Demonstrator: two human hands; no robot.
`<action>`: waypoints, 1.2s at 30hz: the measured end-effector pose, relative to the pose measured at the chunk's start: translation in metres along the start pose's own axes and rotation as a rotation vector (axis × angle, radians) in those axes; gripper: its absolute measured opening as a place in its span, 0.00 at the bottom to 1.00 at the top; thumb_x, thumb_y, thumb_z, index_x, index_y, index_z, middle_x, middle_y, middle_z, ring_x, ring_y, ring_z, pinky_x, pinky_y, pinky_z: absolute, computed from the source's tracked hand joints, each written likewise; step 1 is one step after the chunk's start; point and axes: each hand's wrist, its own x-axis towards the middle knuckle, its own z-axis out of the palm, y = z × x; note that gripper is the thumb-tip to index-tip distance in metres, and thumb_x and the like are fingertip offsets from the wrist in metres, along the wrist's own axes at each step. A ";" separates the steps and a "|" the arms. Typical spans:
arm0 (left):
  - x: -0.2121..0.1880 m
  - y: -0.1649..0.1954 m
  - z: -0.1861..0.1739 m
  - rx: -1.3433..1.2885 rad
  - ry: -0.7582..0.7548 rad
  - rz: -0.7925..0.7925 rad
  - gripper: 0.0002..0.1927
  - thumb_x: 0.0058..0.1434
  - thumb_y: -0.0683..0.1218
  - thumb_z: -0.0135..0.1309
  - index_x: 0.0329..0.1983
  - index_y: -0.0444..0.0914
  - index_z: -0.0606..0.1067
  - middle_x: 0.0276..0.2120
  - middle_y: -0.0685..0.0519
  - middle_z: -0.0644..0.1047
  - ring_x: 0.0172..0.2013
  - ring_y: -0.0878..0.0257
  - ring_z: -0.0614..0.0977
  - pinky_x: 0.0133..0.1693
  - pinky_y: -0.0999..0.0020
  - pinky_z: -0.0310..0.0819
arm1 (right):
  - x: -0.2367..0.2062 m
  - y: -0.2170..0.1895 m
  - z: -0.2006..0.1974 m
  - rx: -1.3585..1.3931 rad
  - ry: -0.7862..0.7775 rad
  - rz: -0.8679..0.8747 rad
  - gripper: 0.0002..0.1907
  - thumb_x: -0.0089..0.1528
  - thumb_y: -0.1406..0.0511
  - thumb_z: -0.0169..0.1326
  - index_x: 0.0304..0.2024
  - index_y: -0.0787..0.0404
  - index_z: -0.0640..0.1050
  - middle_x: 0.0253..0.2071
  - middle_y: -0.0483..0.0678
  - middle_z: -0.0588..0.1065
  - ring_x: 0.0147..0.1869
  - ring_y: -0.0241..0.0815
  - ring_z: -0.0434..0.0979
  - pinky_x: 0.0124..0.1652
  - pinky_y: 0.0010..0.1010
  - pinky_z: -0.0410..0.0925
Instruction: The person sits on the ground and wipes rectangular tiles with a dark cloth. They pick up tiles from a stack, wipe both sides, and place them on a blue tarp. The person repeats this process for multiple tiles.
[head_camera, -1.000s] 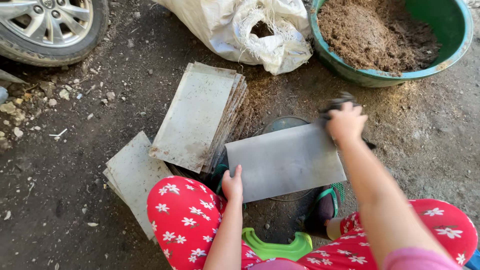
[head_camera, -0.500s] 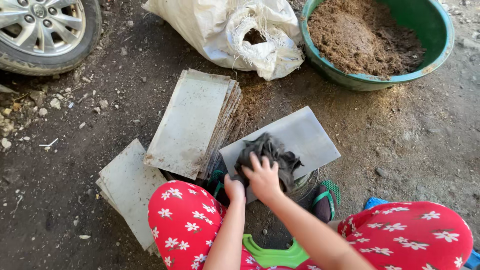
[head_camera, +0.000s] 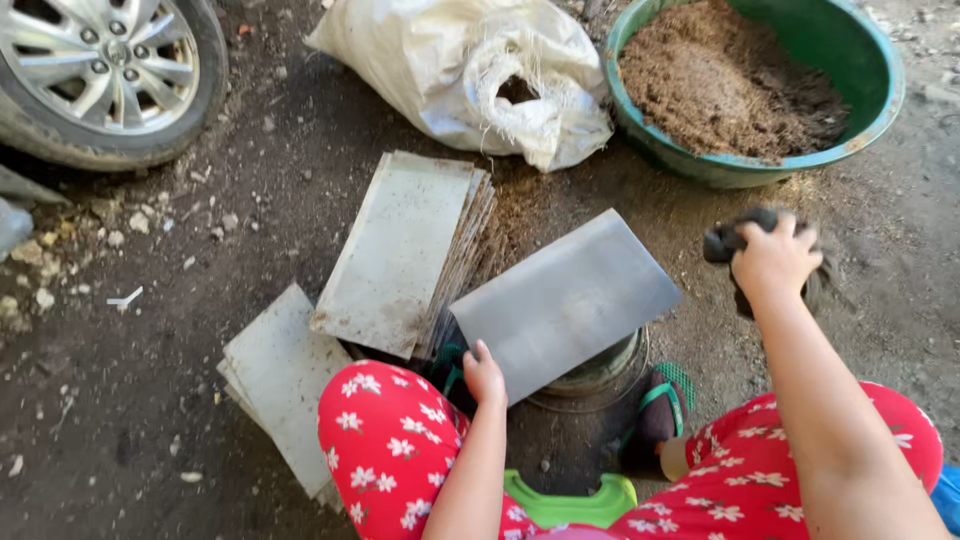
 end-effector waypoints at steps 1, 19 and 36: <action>0.000 -0.001 0.000 0.031 0.018 -0.030 0.27 0.70 0.58 0.47 0.55 0.29 0.74 0.49 0.36 0.80 0.49 0.45 0.82 0.51 0.57 0.74 | -0.006 -0.008 -0.014 0.062 0.090 -0.061 0.17 0.58 0.60 0.61 0.50 0.39 0.82 0.66 0.54 0.69 0.67 0.67 0.64 0.56 0.62 0.64; -0.001 -0.003 -0.009 -0.102 -0.027 0.044 0.12 0.67 0.45 0.55 0.47 0.32 0.76 0.42 0.45 0.81 0.41 0.58 0.81 0.46 0.64 0.73 | -0.031 -0.199 0.039 0.237 -0.190 -0.272 0.22 0.59 0.62 0.54 0.54 0.34 0.81 0.69 0.48 0.63 0.64 0.65 0.65 0.54 0.65 0.64; -0.009 0.152 -0.066 -0.453 -0.006 0.644 0.08 0.69 0.42 0.52 0.47 0.33 0.71 0.40 0.51 0.78 0.41 0.64 0.77 0.48 0.67 0.71 | -0.038 -0.019 -0.015 1.094 0.129 0.091 0.25 0.61 0.73 0.53 0.61 0.53 0.79 0.59 0.55 0.69 0.65 0.50 0.70 0.65 0.36 0.62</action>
